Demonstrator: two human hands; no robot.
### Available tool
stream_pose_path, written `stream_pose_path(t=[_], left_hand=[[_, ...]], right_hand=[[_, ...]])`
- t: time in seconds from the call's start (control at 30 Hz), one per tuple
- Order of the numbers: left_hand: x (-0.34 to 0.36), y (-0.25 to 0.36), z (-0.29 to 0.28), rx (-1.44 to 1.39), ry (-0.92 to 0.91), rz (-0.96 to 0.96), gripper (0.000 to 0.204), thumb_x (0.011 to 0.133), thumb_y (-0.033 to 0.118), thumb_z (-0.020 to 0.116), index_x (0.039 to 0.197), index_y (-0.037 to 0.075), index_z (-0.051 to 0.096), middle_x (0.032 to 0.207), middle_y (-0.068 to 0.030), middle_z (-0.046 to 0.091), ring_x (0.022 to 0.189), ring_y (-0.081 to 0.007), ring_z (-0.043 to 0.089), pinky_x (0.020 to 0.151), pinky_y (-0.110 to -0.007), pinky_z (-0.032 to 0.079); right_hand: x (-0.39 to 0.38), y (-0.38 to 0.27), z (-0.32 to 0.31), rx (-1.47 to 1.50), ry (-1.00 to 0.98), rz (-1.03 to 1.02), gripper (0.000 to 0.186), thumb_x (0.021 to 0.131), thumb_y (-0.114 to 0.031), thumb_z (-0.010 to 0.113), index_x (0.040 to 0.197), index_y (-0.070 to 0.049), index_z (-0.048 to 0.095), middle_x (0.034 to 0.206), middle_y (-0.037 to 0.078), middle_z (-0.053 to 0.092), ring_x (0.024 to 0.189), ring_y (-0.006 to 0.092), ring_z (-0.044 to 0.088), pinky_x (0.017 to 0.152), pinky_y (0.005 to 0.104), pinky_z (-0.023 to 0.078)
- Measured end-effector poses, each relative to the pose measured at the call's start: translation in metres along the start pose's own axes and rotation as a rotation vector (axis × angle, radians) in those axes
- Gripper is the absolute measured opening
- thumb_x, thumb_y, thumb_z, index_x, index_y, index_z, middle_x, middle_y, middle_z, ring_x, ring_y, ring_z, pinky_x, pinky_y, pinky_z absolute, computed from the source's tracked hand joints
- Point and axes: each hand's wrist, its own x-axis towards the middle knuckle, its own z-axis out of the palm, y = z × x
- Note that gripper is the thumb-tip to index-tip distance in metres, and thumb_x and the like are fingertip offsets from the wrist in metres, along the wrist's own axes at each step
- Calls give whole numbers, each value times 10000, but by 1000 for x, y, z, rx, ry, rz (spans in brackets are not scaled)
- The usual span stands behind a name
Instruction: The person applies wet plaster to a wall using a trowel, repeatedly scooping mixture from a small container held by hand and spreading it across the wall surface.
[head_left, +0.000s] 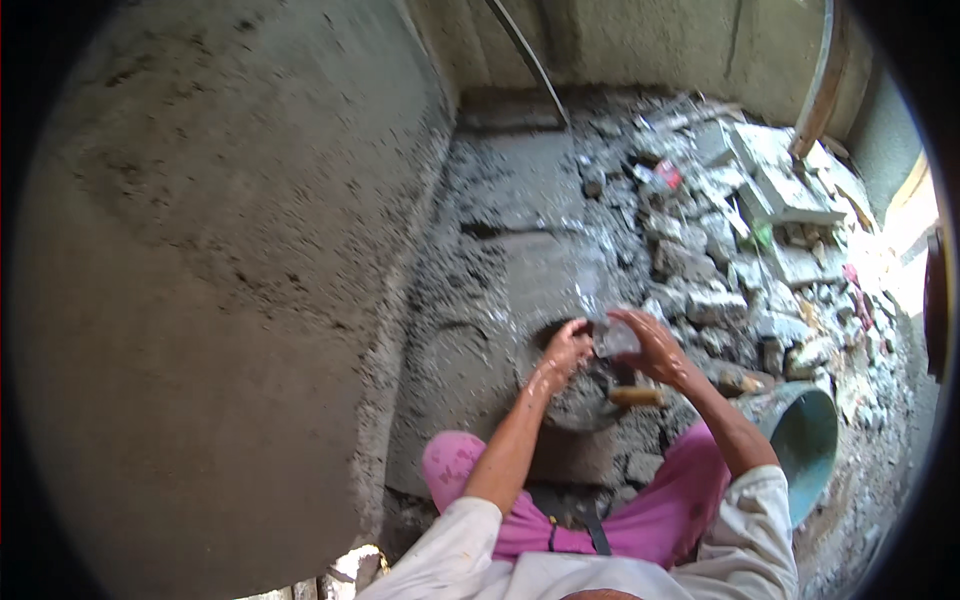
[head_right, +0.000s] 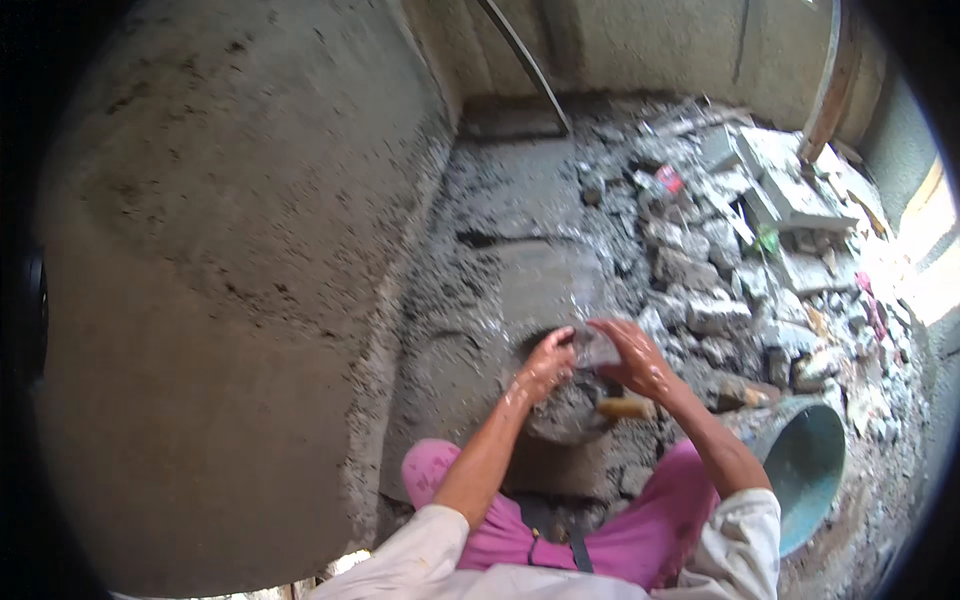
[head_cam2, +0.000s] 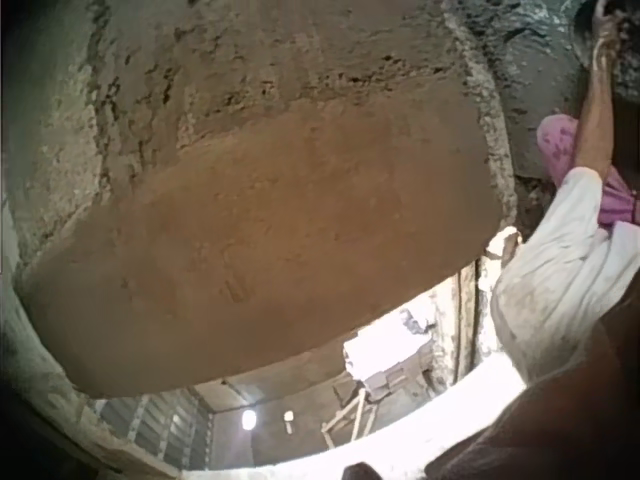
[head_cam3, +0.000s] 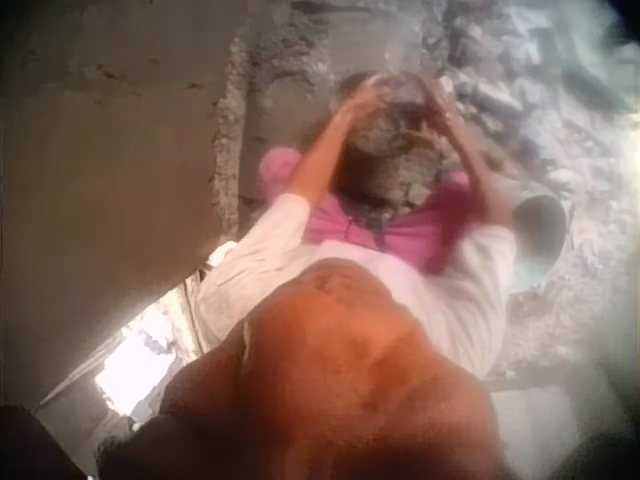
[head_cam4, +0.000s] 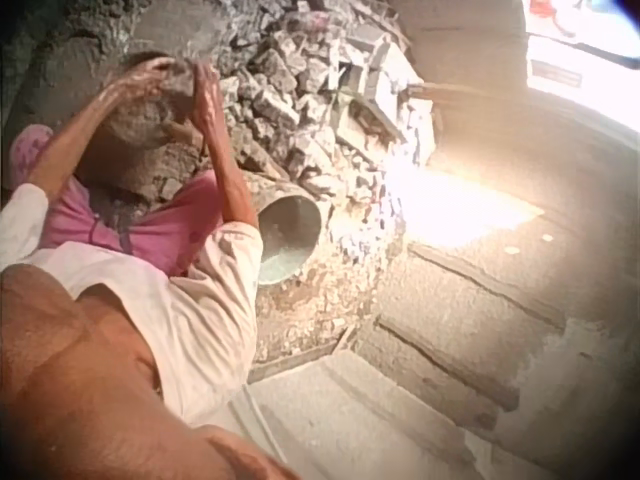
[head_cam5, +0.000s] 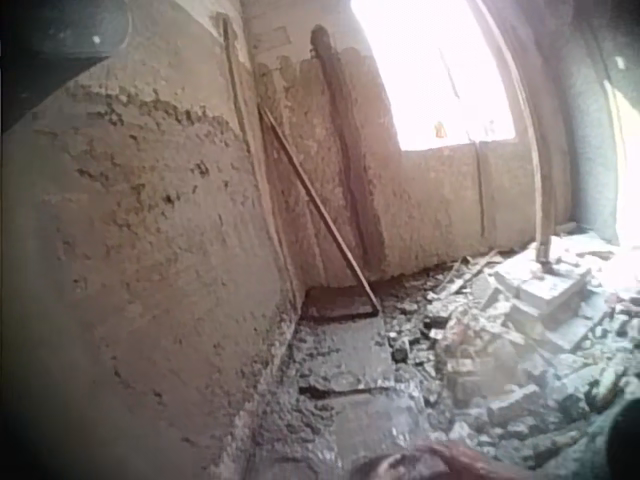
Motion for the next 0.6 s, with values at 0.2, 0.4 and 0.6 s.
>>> stream_pose_path(t=[0.2,0.4,0.6], left_hand=[[-3,-15,-13,201,-58,-106,366,968,390,493,1108,76,618,938,-66,686,789,-173,674,644,-314,557],[-6,5,20,277,-107,20,303,933,346,642,1079,80,628,893,-31,668,741,-142,651,622,-272,543],[-27,22,-43,1057,1020,927,468,964,440,575,987,-24,631,864,-109,674,854,-227,640,762,-384,495]], right_hand=[[22,-34,30,-621,-155,-242,498,863,-224,581,1351,-212,482,1220,45,539,1251,251,447,1019,509,335],[15,-7,21,-857,115,-292,580,833,-287,680,1378,-299,483,1386,10,499,1299,243,432,1139,563,242],[-107,10,-126,-196,326,699,597,859,-316,711,1372,-110,487,1208,159,631,1052,317,634,911,403,524]])
